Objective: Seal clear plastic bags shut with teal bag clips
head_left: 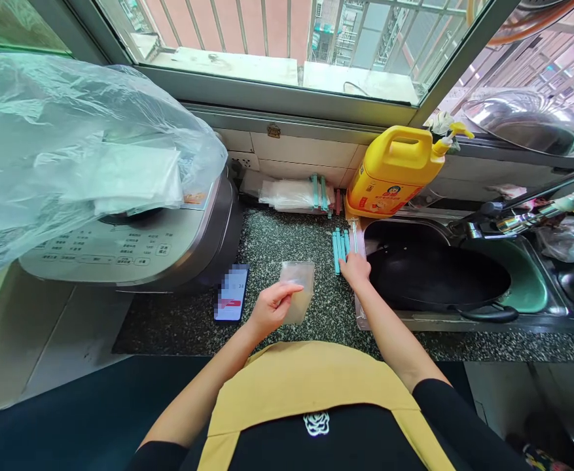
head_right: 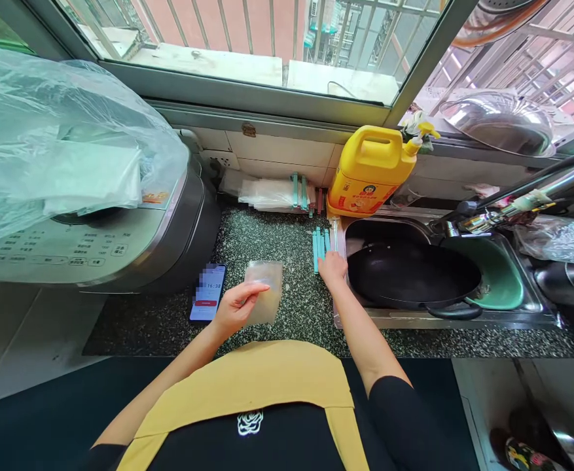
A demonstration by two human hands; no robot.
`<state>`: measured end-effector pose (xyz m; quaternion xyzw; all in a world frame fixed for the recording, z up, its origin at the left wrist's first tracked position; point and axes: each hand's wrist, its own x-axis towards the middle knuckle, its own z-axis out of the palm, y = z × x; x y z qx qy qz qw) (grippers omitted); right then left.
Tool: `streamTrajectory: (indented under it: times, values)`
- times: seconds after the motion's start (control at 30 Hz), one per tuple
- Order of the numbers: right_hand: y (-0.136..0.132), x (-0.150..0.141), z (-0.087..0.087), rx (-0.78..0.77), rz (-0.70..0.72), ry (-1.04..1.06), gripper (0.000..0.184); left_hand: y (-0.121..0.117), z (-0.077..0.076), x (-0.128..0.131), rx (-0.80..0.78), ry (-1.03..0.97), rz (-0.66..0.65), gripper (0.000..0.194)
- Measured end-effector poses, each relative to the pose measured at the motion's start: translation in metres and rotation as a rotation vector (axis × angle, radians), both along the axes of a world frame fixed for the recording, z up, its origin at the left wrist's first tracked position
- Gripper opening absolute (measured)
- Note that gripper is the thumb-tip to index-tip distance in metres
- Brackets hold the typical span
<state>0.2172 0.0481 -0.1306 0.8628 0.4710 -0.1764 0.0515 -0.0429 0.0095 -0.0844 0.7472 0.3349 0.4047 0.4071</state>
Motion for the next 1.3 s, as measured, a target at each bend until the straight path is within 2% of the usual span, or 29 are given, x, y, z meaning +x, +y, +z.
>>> streamTrajectory:
  times: [0.2, 0.4, 0.53, 0.67, 0.73, 0.8, 0.87, 0.9, 0.97, 1.1, 1.2, 1.3]
  values:
    - [0.004, 0.0, -0.001, -0.04, -0.03, -0.002, 0.036, 0.001, -0.005, -0.001, -0.004, 0.019, 0.034, 0.03]
    - [0.012, -0.001, 0.003, -0.025, -0.079, 0.031, 0.033, 0.003, -0.007, 0.001, -0.031, 0.027, 0.013, 0.03]
    - [0.013, 0.004, 0.01, 0.054, -0.118, 0.06, 0.031, 0.004, -0.005, 0.001, -0.006, 0.023, 0.016, 0.03]
    - [0.003, 0.004, 0.02, 0.196, -0.094, 0.126, 0.032, 0.004, -0.001, 0.0, 0.05, 0.021, 0.018, 0.032]
    - [-0.006, -0.002, 0.026, 0.311, -0.095, 0.317, 0.033, 0.003, 0.002, 0.0, 0.082, 0.028, 0.01, 0.032]
    - [-0.016, -0.011, 0.035, 0.487, -0.105, 0.635, 0.037, 0.002, 0.005, 0.001, 0.125, 0.041, -0.002, 0.032]
    - [-0.024, -0.021, 0.05, 0.639, -0.076, 0.932, 0.043, 0.002, 0.008, 0.002, 0.18, 0.058, -0.02, 0.032]
    - [-0.026, -0.026, 0.061, 0.665, -0.034, 1.014, 0.046, 0.001, 0.01, 0.003, 0.214, 0.07, -0.032, 0.032]
    - [-0.028, -0.033, 0.084, 0.601, 0.104, 1.079, 0.046, 0.001, 0.015, 0.004, 0.292, 0.099, -0.062, 0.031]
    - [-0.021, -0.041, 0.127, 0.321, 0.378, 1.012, 0.039, 0.001, 0.029, 0.004, 0.412, 0.165, -0.161, 0.032]
    - [-0.012, -0.046, 0.142, 0.17, 0.569, 0.98, 0.028, 0.0, 0.037, 0.003, 0.46, 0.206, -0.223, 0.031]
    - [-0.008, -0.051, 0.148, 0.09, 0.655, 1.023, 0.015, -0.002, 0.04, 0.002, 0.487, 0.225, -0.25, 0.032]
